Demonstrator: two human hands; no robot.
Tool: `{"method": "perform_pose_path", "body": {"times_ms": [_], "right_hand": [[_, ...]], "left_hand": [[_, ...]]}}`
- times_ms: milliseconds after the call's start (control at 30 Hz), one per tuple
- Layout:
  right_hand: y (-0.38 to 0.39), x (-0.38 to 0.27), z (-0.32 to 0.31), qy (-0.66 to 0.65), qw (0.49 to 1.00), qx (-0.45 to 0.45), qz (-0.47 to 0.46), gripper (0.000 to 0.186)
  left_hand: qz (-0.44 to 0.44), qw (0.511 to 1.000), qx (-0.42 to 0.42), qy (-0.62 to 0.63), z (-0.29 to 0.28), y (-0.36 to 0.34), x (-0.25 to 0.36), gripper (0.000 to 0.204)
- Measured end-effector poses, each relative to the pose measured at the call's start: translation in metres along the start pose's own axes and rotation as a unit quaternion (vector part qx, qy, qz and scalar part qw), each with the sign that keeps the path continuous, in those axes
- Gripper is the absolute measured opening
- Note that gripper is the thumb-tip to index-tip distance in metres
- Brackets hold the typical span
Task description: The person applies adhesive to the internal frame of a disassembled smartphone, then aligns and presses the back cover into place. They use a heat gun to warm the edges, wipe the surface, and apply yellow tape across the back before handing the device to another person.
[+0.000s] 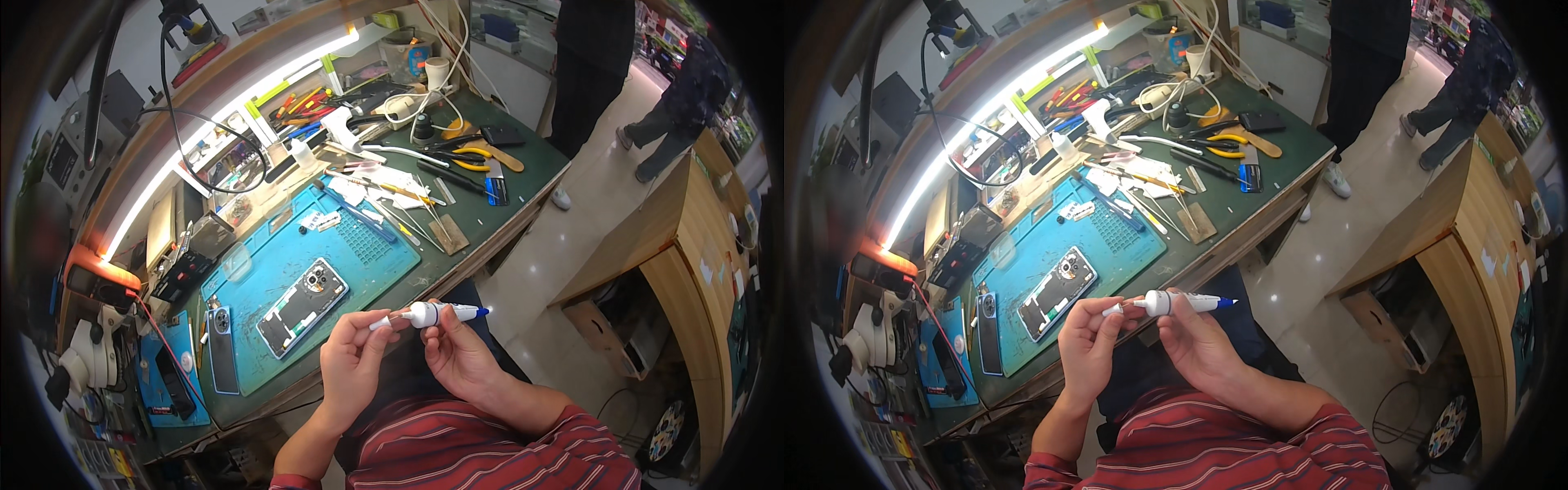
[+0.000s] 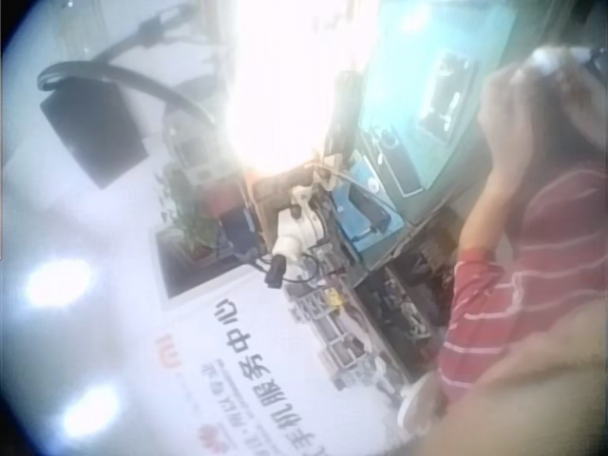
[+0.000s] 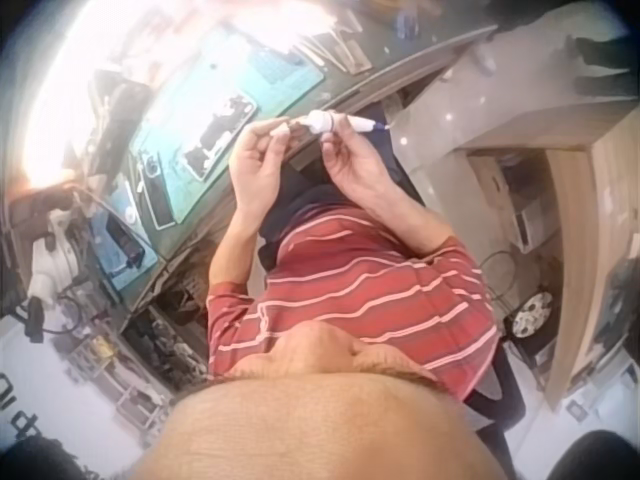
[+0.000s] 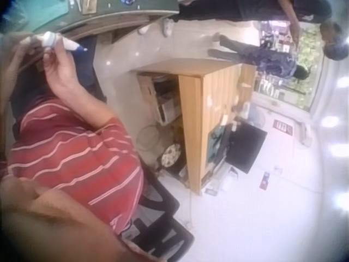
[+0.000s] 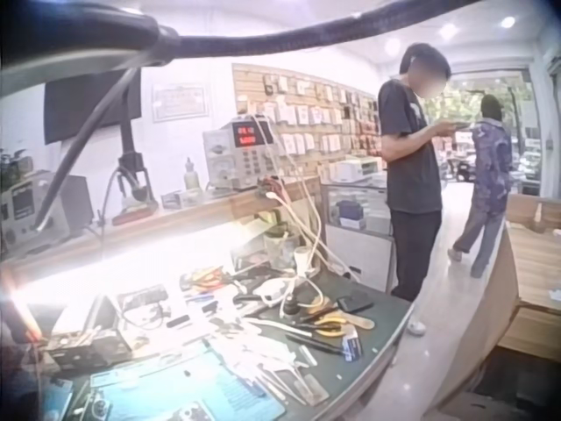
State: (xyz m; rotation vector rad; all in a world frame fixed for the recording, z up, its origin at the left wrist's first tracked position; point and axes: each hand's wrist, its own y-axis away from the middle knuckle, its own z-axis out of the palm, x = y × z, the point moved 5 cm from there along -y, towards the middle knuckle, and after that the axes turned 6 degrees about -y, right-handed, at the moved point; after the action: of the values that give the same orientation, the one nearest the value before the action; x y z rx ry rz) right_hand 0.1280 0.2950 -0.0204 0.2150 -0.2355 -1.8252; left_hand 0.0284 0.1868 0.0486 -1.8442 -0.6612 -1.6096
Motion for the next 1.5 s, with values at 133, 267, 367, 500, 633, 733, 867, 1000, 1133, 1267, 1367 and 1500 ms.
{"method": "perform_pose_path", "body": {"times_ms": [133, 267, 367, 500, 633, 733, 867, 1000, 1133, 1267, 1367, 1500], "right_hand": [[0.000, -0.001, -0.002, 0.000, 1.000, -0.007, 0.008, 0.028], [0.001, -0.002, -0.003, 0.004, 1.000, -0.002, 0.001, 0.028], [0.002, -0.003, -0.002, 0.009, 1.000, -0.002, -0.002, 0.028], [0.003, -0.003, -0.002, 0.013, 1.000, -0.002, -0.004, 0.028], [0.004, -0.004, -0.003, 0.016, 1.000, 0.000, -0.003, 0.028], [0.004, -0.004, -0.003, 0.017, 1.000, 0.000, -0.002, 0.028], [0.003, -0.005, -0.003, 0.020, 1.000, 0.000, -0.003, 0.028], [0.003, -0.007, -0.006, 0.022, 1.000, 0.005, 0.004, 0.029], [0.003, -0.012, -0.006, 0.063, 0.998, 0.019, -0.008, 0.029], [0.005, -0.018, -0.003, 0.116, 0.992, 0.035, -0.045, 0.032], [0.005, -0.026, 0.007, 0.248, 0.963, 0.007, -0.109, 0.035], [0.006, -0.036, 0.021, 0.322, 0.936, -0.049, -0.135, 0.035]], "left_hand": [[-0.005, 1.000, -0.009, -0.013, -0.002, 0.000, -0.005, 0.018], [-0.009, 1.000, -0.014, 0.004, -0.001, 0.000, -0.006, 0.018], [-0.012, 1.000, -0.014, 0.013, 0.000, 0.000, -0.006, 0.019], [-0.011, 1.000, -0.016, 0.019, 0.000, 0.001, -0.006, 0.019], [-0.013, 1.000, -0.004, 0.015, 0.000, 0.001, -0.005, 0.018], [-0.012, 1.000, -0.008, 0.006, 0.000, 0.001, -0.007, 0.018], [-0.014, 1.000, -0.016, -0.008, 0.000, 0.000, -0.006, 0.017], [-0.007, 1.000, -0.019, -0.001, 0.000, -0.001, -0.006, 0.017], [0.024, 0.995, -0.009, -0.093, -0.002, 0.000, -0.003, 0.016], [0.056, 0.973, -0.025, -0.222, -0.004, -0.001, 0.008, 0.013], [0.073, 0.957, -0.041, -0.276, -0.006, -0.003, 0.015, 0.013], [0.017, 0.981, -0.059, -0.186, -0.009, -0.004, 0.001, 0.013]]}}
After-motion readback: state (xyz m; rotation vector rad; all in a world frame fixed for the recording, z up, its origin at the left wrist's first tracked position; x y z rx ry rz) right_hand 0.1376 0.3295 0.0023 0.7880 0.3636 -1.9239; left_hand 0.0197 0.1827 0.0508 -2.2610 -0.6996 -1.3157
